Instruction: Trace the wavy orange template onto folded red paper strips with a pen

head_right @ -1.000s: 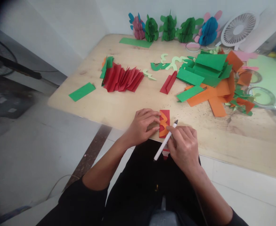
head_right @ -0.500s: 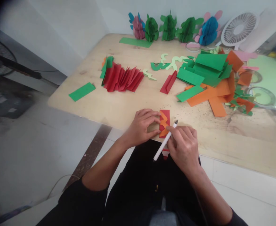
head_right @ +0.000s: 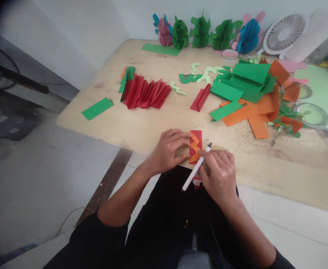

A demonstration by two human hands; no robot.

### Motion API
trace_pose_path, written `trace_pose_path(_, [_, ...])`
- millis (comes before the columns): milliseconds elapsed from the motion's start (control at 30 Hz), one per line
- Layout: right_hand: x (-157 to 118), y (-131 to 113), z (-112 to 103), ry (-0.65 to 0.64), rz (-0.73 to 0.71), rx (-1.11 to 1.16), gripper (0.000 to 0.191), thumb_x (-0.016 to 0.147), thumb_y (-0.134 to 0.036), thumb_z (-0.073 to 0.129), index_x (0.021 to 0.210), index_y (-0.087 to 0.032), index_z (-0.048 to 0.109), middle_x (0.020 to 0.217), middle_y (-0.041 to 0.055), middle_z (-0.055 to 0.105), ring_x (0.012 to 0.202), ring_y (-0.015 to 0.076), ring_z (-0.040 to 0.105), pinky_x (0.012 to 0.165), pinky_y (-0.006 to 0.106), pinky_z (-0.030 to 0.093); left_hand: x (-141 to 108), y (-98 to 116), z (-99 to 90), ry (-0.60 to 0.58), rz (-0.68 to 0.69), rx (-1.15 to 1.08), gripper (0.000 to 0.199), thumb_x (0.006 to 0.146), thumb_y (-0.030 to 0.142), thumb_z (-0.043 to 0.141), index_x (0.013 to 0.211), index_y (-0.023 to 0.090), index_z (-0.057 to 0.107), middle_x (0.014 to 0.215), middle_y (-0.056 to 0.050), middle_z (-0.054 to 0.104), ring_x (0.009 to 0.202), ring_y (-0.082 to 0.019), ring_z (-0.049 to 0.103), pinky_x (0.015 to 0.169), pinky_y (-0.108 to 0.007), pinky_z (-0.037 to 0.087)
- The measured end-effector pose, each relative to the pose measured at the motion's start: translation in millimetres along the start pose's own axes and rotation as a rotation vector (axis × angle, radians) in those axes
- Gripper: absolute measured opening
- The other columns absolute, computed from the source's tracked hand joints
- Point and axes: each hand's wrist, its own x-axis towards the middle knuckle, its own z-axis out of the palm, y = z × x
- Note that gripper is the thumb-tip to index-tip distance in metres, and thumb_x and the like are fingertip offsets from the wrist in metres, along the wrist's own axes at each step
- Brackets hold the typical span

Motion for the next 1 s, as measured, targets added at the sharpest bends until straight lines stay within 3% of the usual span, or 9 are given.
trace_pose_path(333, [-0.4,-0.1,1.1,0.005,-0.003,0.002,0.026,0.08,-0.007,0.057,0.103,-0.02,0.06,0.083,0.0037,0.07,0.081,0.0208,0.064,0.08,0.036,0.041,-0.9,1.1,-0.4,0.026,0.004,-0.009,0.013,0.086,0.029,0.067,0.096,0.021,0.064,0.128,-0.002,0.064,0.122,-0.023,0.049,0.106,-0.039,0.032])
trace_pose_path(567, [-0.5,-0.8,0.2,-0.001,-0.021,-0.011,0.027,0.081,-0.007,0.056,0.105,-0.019,0.059,0.082,0.0041,0.069,0.08,0.021,0.063,0.08,0.036,0.041,-1.3,1.3,2.6,0.066,0.044,0.014,0.03,0.081,0.045,0.072,0.096,0.02,0.063,0.125,-0.005,0.065,0.12,-0.025,0.05,0.104,-0.041,0.034])
trace_pose_path(1000, [-2.2,-2.3,1.3,0.003,-0.04,-0.016,0.026,0.084,-0.006,0.056,0.107,-0.018,0.058,0.079,0.0032,0.068,0.081,0.0209,0.062,0.08,0.036,0.042,-5.0,-0.1,5.9,0.063,0.086,0.079,0.03,0.084,0.043,0.068,0.103,0.02,0.062,0.126,-0.005,0.064,0.119,-0.026,0.05,0.102,-0.042,0.036])
